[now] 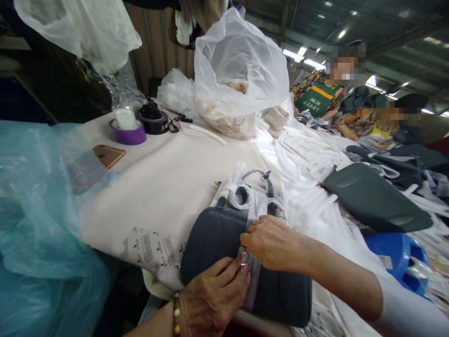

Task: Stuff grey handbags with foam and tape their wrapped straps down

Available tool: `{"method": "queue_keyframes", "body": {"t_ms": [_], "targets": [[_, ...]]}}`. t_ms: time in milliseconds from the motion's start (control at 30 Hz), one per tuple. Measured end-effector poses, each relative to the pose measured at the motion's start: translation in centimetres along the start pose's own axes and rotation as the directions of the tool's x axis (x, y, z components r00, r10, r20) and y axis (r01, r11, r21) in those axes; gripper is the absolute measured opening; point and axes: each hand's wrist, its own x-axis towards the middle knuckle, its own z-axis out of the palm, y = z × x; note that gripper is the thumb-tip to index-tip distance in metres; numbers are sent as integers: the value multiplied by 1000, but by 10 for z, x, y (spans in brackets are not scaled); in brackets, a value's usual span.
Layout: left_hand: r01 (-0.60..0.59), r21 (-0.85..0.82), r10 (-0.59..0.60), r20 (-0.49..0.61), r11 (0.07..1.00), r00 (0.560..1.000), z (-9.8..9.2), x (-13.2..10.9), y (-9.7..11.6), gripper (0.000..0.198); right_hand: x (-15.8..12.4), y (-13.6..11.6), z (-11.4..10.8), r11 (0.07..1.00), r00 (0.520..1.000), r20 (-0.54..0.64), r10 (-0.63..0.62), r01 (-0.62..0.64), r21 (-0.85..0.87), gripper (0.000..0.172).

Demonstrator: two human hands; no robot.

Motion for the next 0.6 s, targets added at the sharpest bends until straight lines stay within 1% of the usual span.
{"method": "queue_keyframes", "body": {"t_ms": [33,100,200,267,333,367,400,433,467,500,533,600], "targets": [[3,-4,-3,4,1000,1000,0,0,0,33,2,-1,-1,1000,999,14,28,-28,5,12],[11,-8,-11,11,1000,1000,0,0,1,33,5,-1,-4,988,989,47,143,-145,46,10],[10,-17,-10,7,1000,1000,1,-1,1,33,9,3,-7,942,951,72,301,-308,136,11],[6,-24,-5,1,1000,1000,2,-1,1,33,7,9,-5,913,927,37,373,-374,162,18],[6,-24,-6,-6,1000,1000,3,0,1,34,2,15,0,875,886,-12,464,-457,159,30],[5,-22,-5,-12,1000,1000,3,0,2,33,-2,16,3,854,860,-48,509,-497,156,32],[2,-22,-2,-21,1000,1000,3,0,2,33,-7,16,7,840,837,-107,537,-519,157,27],[-2,-25,1,-35,1000,999,3,0,2,31,-13,13,11,838,817,-192,544,-519,167,19],[0,-33,-2,-59,999,998,3,0,2,29,-19,8,16,852,800,-293,523,-489,187,14],[5,-47,-9,-91,999,996,3,0,3,26,-25,0,23,880,781,-406,474,-428,205,18],[8,-65,-17,-131,998,991,4,0,3,22,-31,-10,30,915,756,-514,404,-343,214,25],[-2,-92,-19,-219,996,976,7,-1,4,19,-39,-32,49,975,735,-641,221,-161,152,35]]}}
